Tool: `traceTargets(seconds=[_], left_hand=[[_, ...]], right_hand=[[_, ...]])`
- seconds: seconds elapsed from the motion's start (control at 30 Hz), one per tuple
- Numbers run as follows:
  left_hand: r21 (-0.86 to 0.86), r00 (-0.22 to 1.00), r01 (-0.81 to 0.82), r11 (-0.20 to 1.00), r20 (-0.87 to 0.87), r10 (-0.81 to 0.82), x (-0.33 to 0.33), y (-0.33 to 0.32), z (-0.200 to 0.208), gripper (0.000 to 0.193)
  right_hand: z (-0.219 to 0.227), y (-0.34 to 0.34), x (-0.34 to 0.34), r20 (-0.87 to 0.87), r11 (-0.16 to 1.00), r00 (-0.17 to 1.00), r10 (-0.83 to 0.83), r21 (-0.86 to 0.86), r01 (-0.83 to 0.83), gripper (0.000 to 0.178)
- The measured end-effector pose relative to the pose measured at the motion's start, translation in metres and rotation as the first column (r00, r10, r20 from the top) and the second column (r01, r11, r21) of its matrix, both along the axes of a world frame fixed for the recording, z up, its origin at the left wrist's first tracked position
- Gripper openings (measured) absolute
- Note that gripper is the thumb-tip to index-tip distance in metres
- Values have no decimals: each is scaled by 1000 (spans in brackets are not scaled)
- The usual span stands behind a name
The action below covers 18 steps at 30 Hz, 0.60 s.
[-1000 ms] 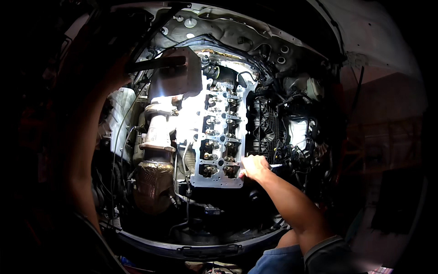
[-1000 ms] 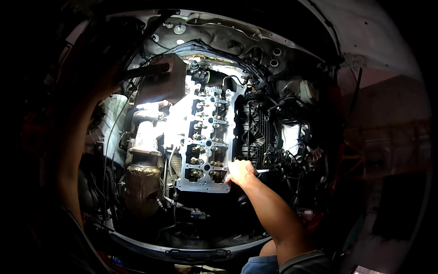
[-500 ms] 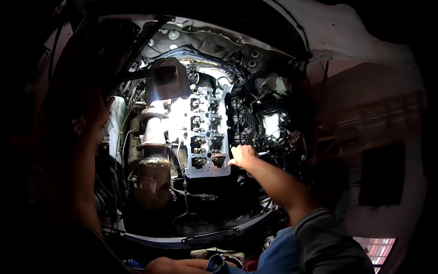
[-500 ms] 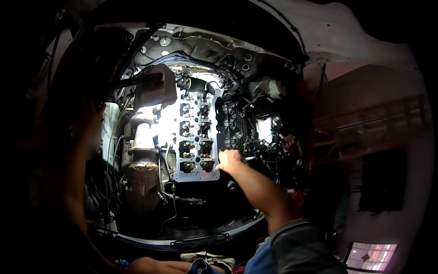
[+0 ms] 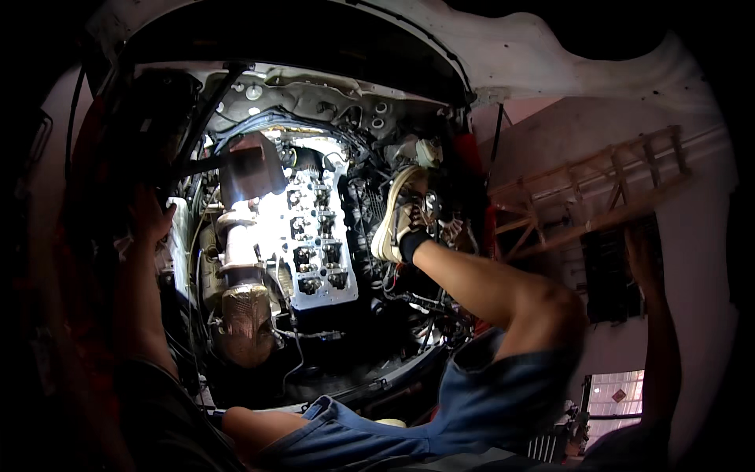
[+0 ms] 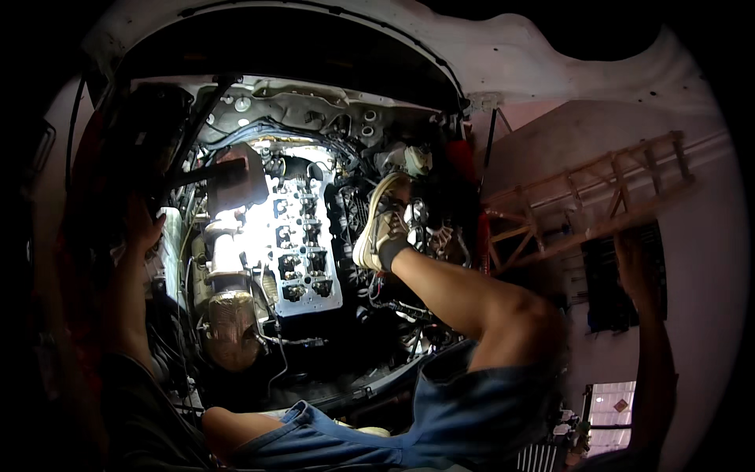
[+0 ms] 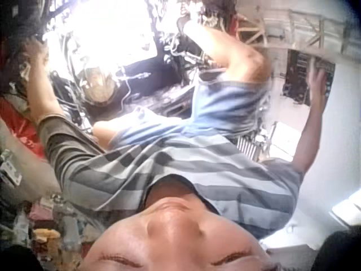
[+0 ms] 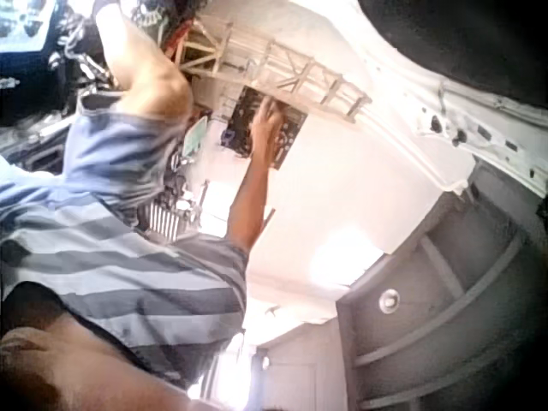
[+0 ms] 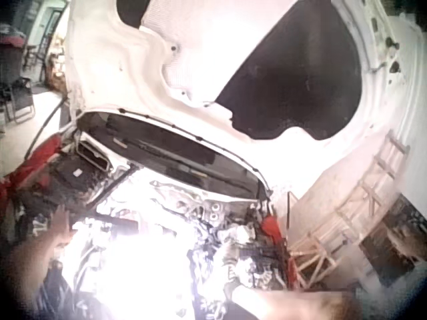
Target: The person applies a line of sealant from a tube onto the mating surfaces of an engine cylinder head cover and then onto the cylinder head itself inside the engine bay.
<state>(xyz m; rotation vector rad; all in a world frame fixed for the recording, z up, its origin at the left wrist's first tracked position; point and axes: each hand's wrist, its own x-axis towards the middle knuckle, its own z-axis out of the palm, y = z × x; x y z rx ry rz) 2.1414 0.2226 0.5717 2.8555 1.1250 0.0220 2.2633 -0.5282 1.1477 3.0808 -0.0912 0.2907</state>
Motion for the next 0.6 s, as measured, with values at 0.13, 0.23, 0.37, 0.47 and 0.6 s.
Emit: traceTargets(seconds=[0.13,0.23,0.37,0.47,0.6], left_hand=[[-46,996,-34,998,-83,30,2,-15,20,82],[-103,998,-66,992,-24,64,-3,-3,-6,82],[43,975,18,999,222,-27,13,10,-19,84],[83,947,69,994,309,-92,-6,26,-82,84],[108,945,82,991,308,-111,-16,28,-45,82]], right_hand=[[-19,15,17,-25,993,1000,19,118,-16,43],[-56,111,83,-95,982,981,170,105,-160,43],[-151,220,161,-169,710,730,662,453,-539,36],[-250,316,166,-283,470,381,880,633,-615,19],[-322,367,143,-351,136,-134,927,646,-751,14]])
